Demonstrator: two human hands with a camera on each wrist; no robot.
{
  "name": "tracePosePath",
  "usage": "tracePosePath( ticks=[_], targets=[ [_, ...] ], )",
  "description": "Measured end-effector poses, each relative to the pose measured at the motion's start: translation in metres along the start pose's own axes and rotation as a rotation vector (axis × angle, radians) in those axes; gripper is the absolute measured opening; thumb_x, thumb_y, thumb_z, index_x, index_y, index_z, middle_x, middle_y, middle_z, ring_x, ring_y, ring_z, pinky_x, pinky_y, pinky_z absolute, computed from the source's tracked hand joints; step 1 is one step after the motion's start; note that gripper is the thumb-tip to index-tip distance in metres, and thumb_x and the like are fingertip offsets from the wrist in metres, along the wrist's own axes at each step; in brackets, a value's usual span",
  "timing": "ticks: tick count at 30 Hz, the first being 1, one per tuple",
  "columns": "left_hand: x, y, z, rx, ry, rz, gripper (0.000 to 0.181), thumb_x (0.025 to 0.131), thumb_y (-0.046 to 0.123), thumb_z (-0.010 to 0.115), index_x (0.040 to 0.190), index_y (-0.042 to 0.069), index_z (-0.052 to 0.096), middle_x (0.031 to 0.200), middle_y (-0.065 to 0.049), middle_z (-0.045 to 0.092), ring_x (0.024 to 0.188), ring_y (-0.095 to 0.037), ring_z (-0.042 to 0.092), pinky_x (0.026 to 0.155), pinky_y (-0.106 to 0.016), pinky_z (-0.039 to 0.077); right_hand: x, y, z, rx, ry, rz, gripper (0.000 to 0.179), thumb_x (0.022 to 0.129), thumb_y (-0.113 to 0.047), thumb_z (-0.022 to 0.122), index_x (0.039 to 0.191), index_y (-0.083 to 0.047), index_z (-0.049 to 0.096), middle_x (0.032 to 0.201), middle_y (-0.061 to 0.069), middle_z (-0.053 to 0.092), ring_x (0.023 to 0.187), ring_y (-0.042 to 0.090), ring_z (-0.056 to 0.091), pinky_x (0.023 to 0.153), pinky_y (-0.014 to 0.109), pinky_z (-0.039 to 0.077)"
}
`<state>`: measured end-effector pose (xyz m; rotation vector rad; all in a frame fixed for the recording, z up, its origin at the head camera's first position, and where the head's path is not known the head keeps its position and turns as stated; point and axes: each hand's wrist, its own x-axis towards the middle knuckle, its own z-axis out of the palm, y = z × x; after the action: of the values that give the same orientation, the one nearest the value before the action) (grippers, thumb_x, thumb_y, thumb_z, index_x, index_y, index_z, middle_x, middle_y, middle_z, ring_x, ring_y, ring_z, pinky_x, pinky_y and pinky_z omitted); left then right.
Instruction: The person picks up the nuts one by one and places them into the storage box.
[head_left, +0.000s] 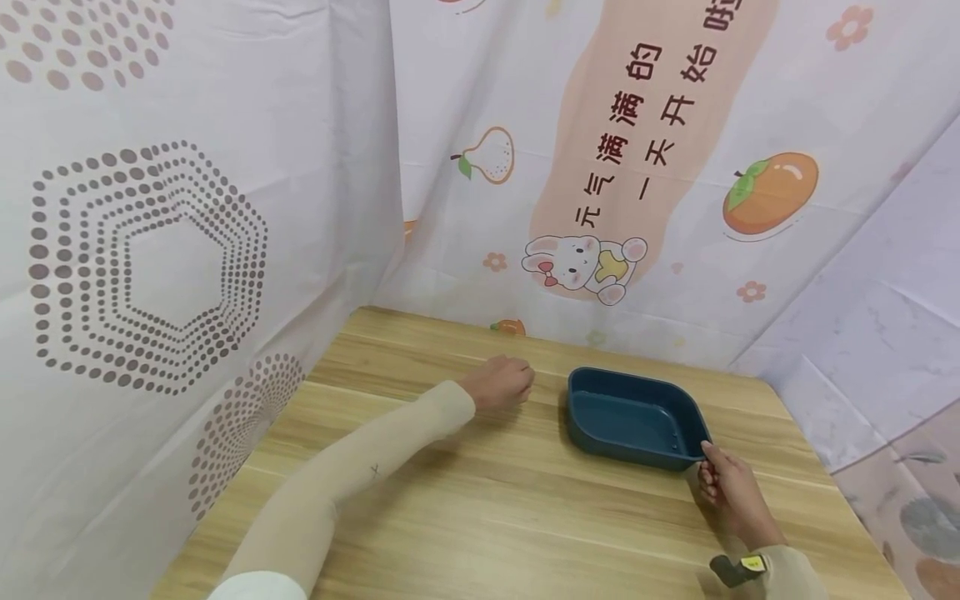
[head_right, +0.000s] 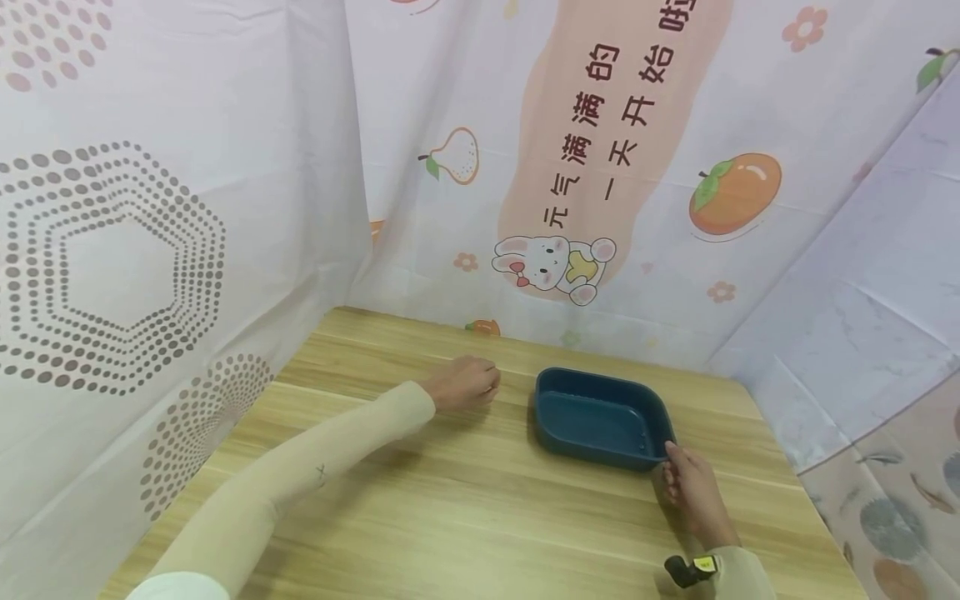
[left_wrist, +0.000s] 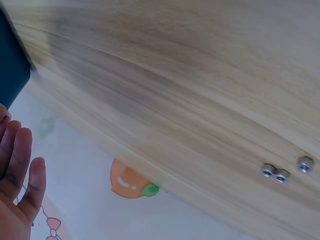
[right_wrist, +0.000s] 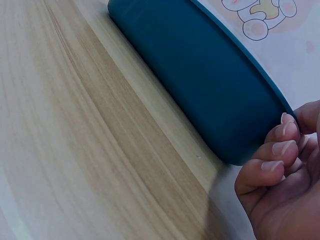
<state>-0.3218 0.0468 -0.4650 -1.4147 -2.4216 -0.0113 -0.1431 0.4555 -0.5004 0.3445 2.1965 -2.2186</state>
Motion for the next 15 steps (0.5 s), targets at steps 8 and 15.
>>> tracePosePath(
  ticks=[8,15],
  targets=[
    [0.009,0.007,0.004,0.023,0.012,0.008,0.018,0.104,0.021,0.056,0.1,0.012,0.071,0.087,0.003,0.066,0.069,-0.007,0.054,0.06,-0.021,0.046,0.003,0.0,0.0,-0.006,0.011,0.014,0.043,0.111,-0.038,0.044,0.077,-0.012,0.05,0.064,-0.006,0.046,0.051,0.007,0.041,0.052,0.032,0.022],
    [0.017,0.013,0.006,-0.002,-0.001,0.013,0.017,0.104,0.019,0.055,0.098,0.013,0.07,0.083,0.004,0.061,0.066,-0.008,0.048,0.059,-0.021,0.043,0.004,0.003,-0.002,-0.008,0.01,0.015,0.043,0.111,-0.037,0.044,0.077,-0.011,0.049,0.064,-0.005,0.046,0.052,0.007,0.041,0.051,0.032,0.023]
  ],
)
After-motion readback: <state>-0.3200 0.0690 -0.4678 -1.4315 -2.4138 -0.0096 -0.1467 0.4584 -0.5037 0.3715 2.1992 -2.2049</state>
